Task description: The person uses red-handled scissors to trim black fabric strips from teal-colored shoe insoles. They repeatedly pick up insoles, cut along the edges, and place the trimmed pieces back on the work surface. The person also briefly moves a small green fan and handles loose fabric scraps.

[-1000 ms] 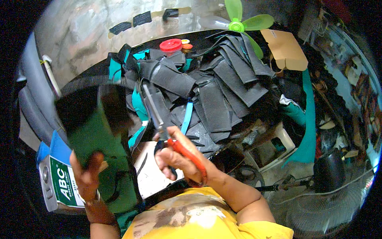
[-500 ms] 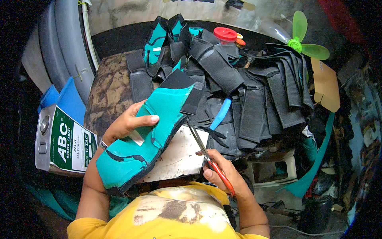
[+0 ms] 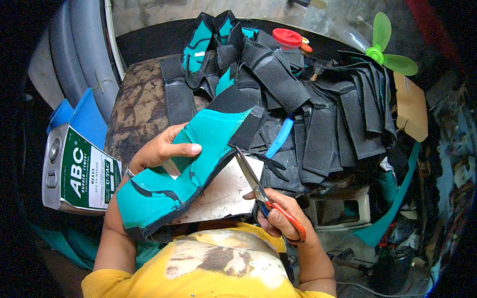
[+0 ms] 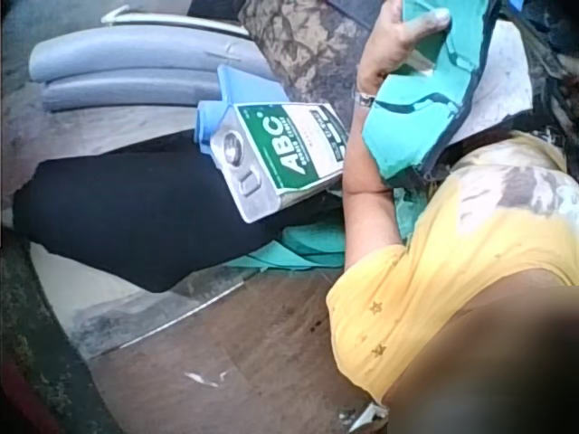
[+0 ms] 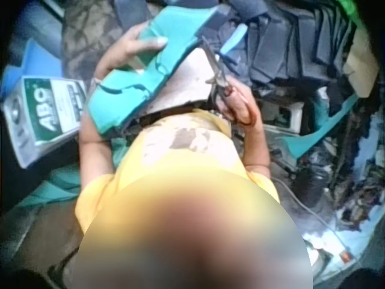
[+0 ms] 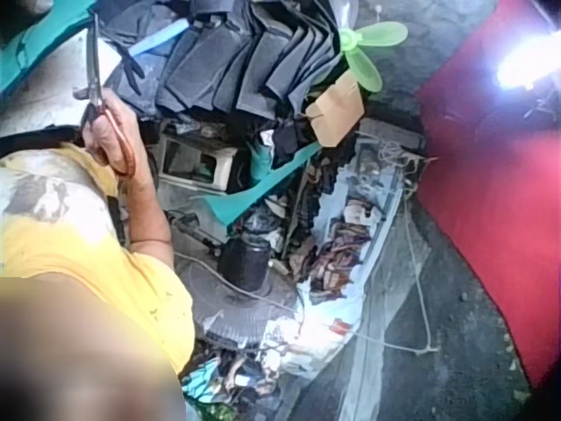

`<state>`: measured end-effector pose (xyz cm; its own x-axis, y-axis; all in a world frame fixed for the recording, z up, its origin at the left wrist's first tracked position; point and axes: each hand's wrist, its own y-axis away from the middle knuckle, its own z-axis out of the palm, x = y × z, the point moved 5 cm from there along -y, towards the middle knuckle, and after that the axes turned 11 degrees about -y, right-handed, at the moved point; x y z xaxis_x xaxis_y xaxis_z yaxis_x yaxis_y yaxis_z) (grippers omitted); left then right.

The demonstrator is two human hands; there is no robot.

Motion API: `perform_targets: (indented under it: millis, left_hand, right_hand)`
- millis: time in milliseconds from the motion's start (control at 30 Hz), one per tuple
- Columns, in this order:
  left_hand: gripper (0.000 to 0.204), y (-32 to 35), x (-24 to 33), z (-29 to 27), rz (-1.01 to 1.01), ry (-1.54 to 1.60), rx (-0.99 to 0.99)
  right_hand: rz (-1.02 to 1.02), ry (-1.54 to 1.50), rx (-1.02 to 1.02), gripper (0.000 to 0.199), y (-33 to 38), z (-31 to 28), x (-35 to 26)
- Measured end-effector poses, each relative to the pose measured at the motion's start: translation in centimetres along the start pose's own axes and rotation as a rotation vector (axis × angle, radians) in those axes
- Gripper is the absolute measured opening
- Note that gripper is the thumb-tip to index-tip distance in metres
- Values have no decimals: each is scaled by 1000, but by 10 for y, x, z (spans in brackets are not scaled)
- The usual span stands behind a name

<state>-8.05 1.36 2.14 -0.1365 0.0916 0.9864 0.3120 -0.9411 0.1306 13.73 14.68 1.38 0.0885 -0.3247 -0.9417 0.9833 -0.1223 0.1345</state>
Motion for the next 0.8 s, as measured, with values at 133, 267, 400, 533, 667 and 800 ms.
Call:
perform_targets:
  millis: [133, 267, 400, 533, 667, 800]
  left_hand:
    - [57, 1, 1, 2, -8, 17, -16]
    - [58, 1, -1, 1, -14, 4, -31]
    - [56, -1, -3, 0, 2, -22, -42]
    - [53, -4, -1, -3, 67, -18, 12]
    - [35, -5, 1, -15, 180, 4, 264]
    - [29, -5, 2, -26, 327, 60, 462]
  right_hand:
    - [0, -28, -34, 81, 4, -3, -2]
    - [63, -35, -30, 74, 9, -7, -2]
    - [61, 8, -3, 64, 11, -7, -3]
    - [19, 70, 103, 62, 9, -8, 0]
    - [55, 152, 107, 57, 3, -7, 9]
    - [178, 440, -200, 65, -4, 5, 24]
